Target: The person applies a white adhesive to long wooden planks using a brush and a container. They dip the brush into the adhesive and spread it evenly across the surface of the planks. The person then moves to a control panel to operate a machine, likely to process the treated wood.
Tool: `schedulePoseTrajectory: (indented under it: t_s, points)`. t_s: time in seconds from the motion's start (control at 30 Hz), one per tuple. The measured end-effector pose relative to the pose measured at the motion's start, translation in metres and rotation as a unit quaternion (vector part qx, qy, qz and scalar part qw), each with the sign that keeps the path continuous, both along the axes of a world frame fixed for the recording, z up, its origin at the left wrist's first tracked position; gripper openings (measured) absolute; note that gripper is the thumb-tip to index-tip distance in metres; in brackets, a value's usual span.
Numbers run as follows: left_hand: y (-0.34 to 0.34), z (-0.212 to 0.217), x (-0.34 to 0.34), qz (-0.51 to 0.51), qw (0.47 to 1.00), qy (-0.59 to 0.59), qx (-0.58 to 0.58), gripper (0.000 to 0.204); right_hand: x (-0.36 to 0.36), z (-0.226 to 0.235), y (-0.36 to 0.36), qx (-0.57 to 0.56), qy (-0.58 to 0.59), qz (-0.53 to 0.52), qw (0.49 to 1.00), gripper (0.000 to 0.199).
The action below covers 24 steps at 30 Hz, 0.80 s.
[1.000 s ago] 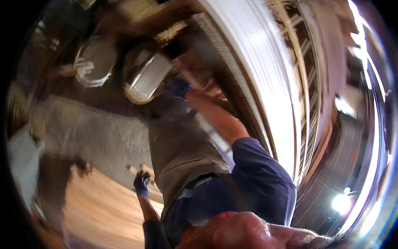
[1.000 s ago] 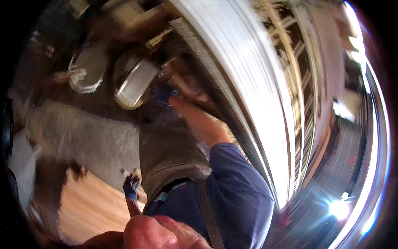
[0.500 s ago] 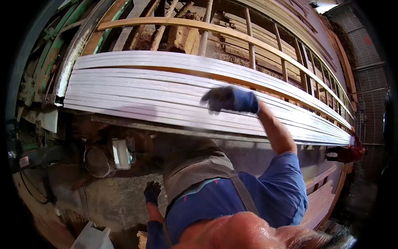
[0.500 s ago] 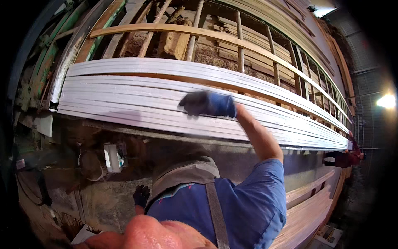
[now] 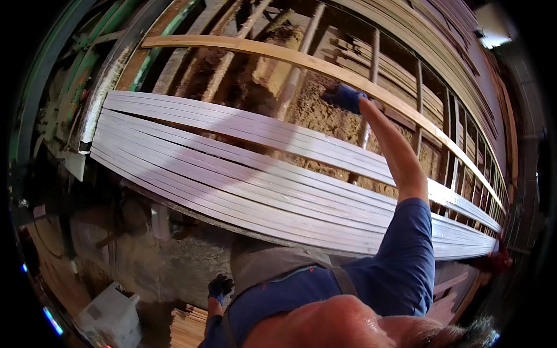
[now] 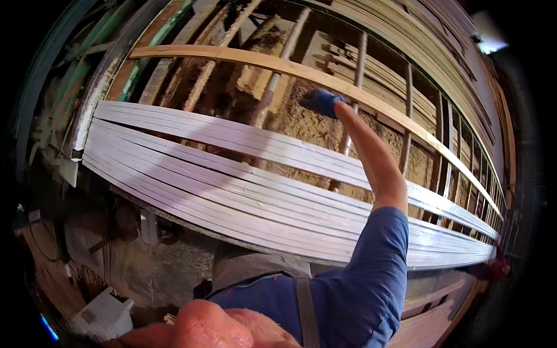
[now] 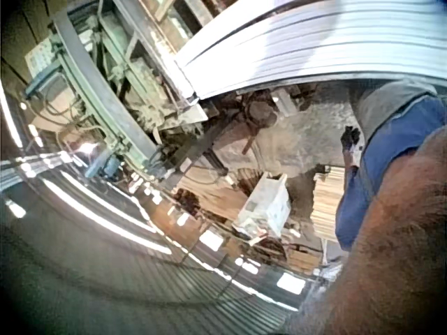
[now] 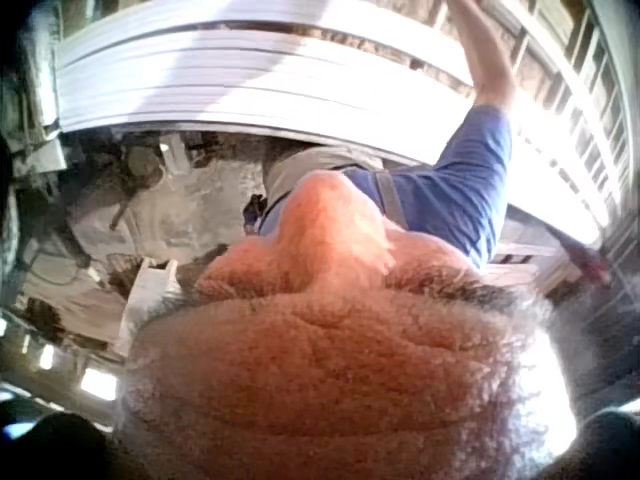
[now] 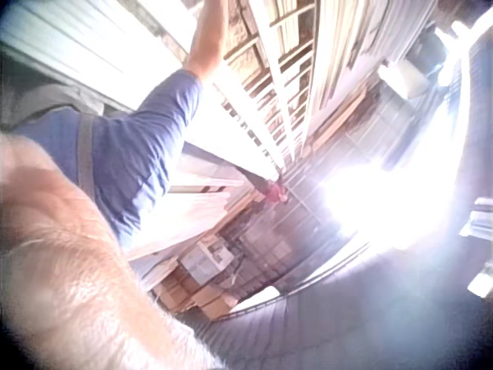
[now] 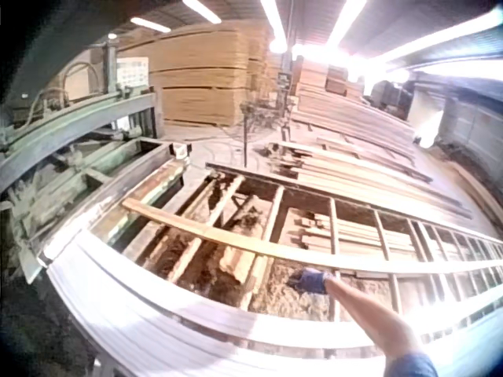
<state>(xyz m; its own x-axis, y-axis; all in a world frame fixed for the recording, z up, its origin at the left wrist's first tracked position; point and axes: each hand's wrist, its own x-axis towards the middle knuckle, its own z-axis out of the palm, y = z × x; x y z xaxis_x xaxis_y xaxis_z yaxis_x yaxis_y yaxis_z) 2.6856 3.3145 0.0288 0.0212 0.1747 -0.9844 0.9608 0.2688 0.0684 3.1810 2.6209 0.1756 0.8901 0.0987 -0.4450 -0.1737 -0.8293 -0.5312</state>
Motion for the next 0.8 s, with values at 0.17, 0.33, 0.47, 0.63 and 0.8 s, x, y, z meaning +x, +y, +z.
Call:
schedulePoseTrajectory:
  t_s: [0.17,0.33,0.47,0.63,0.8]
  points:
    - [0.007,-0.007,0.014,0.100,0.990,-0.002,-0.101,0.035,0.035,-0.029,-0.037,-0.149,-0.081,0.024,0.985,0.038]
    - [0.011,-0.013,0.036,-0.049,0.997,0.020,-0.064,0.039,0.092,-0.026,-0.063,-0.265,-0.108,-0.024,0.958,0.044]
    - [0.017,0.000,0.059,0.076,0.994,0.000,-0.084,0.036,0.053,-0.020,0.009,0.155,0.218,-0.013,0.963,0.042]
    - [-0.003,-0.001,0.089,0.035,0.999,-0.013,-0.034,0.038,-0.050,-0.045,0.064,0.288,0.420,-0.043,0.859,0.045]
    - [-0.010,0.006,0.084,0.013,1.000,-0.006,-0.021,0.035,-0.074,-0.065,0.065,0.406,0.303,-0.102,0.856,0.057]
